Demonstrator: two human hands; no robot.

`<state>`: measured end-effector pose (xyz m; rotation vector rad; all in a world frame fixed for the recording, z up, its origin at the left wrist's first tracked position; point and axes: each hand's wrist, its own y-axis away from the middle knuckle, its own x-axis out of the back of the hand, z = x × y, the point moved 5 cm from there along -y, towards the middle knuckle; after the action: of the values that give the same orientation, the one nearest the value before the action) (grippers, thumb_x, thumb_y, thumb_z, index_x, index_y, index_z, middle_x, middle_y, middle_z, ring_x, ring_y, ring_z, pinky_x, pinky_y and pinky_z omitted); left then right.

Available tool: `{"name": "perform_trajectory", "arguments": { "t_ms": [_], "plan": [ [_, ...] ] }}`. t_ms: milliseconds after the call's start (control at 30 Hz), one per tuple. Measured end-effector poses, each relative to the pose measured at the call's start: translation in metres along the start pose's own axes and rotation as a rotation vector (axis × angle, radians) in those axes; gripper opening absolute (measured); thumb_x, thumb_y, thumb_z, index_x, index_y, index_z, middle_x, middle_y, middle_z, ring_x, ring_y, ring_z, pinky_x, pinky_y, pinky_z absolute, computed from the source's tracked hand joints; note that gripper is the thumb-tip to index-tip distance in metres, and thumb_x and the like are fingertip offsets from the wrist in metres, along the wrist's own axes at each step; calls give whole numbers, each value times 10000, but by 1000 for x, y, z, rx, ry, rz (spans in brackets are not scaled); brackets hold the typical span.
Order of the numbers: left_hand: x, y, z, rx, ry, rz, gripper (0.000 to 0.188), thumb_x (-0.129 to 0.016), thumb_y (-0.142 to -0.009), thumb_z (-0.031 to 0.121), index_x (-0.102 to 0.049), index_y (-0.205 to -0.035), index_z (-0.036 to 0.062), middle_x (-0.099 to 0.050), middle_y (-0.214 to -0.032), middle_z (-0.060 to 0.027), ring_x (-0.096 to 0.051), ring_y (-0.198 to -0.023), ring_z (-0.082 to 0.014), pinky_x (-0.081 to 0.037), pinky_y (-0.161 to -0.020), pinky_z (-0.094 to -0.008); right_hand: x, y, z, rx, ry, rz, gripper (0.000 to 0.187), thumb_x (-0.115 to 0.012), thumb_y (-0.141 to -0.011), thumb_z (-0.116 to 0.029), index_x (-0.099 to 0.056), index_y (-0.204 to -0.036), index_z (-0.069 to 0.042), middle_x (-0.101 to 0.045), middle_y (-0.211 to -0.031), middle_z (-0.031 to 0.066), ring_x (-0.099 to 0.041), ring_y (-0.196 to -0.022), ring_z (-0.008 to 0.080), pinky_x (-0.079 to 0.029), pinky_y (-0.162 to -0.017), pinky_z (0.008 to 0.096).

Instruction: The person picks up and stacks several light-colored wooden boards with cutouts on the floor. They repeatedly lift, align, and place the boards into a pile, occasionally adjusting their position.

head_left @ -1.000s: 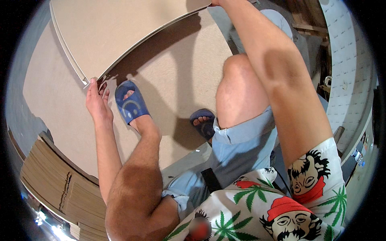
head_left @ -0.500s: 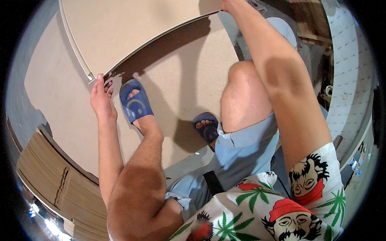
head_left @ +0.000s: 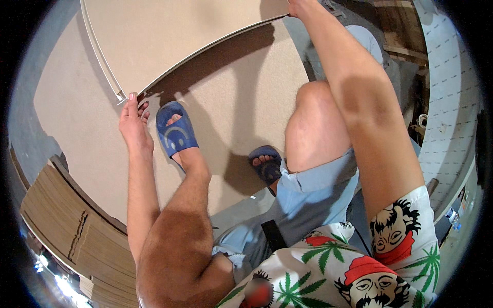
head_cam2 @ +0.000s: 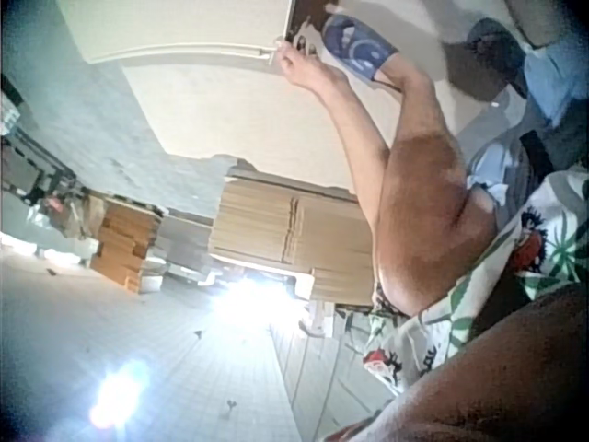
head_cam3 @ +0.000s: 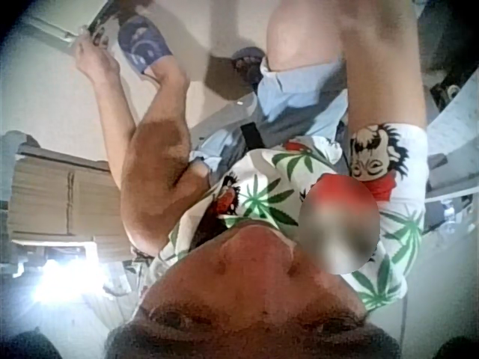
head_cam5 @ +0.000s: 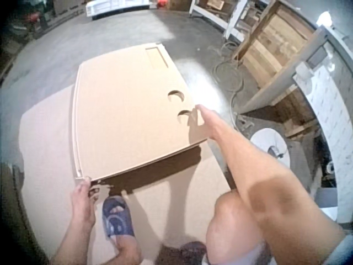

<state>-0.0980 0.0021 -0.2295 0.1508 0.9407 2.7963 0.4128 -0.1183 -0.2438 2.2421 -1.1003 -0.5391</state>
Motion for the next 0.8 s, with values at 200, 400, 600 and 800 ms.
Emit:
{"name": "perform_trajectory", "arguments": {
  "t_ms": [200, 400, 600, 800],
  "plan": [
    [5, -3, -4, 2, 30, -9, 329, -690, -1015, 376, -660, -1173, 89, -697, -1085, -16, -621, -972, -147, -474, -835, -311, -3, -3, 2, -48, 157, -38, 519, -573, -1000, -372, -574, -1334, 25, -623, -1203, 243, -622, -1112, 416, -524, -957, 572],
    [3, -2, -5, 2, 80, -36, 301, -690, -1020, 344, -642, -1177, 92, -678, -1053, -14, -626, -955, -132, -475, -807, -296, 1, 3, 3, -15, 108, -45, 554, -563, -1010, -374, -521, -1390, 27, -597, -1271, 246, -603, -1168, 411, -502, -1007, 558],
    [5, -2, -4, -2, 95, -41, 231, -675, -1034, 314, -646, -1160, 122, -683, -1058, 15, -637, -915, -120, -460, -784, -272, -2, 24, 1, -95, 255, 24, 457, -608, -978, -406, -624, -1265, -51, -665, -1182, 149, -661, -1063, 283, -559, -918, 475],
    [7, -5, -8, 10, 88, -72, 210, -681, -1030, 323, -659, -1127, 138, -688, -1049, 27, -631, -894, -106, -457, -783, -268, -6, 35, -9, -4, 309, 159, 463, -654, -946, -400, -656, -1231, -36, -686, -1130, 138, -701, -996, 267, -592, -828, 456]
  ]
}}
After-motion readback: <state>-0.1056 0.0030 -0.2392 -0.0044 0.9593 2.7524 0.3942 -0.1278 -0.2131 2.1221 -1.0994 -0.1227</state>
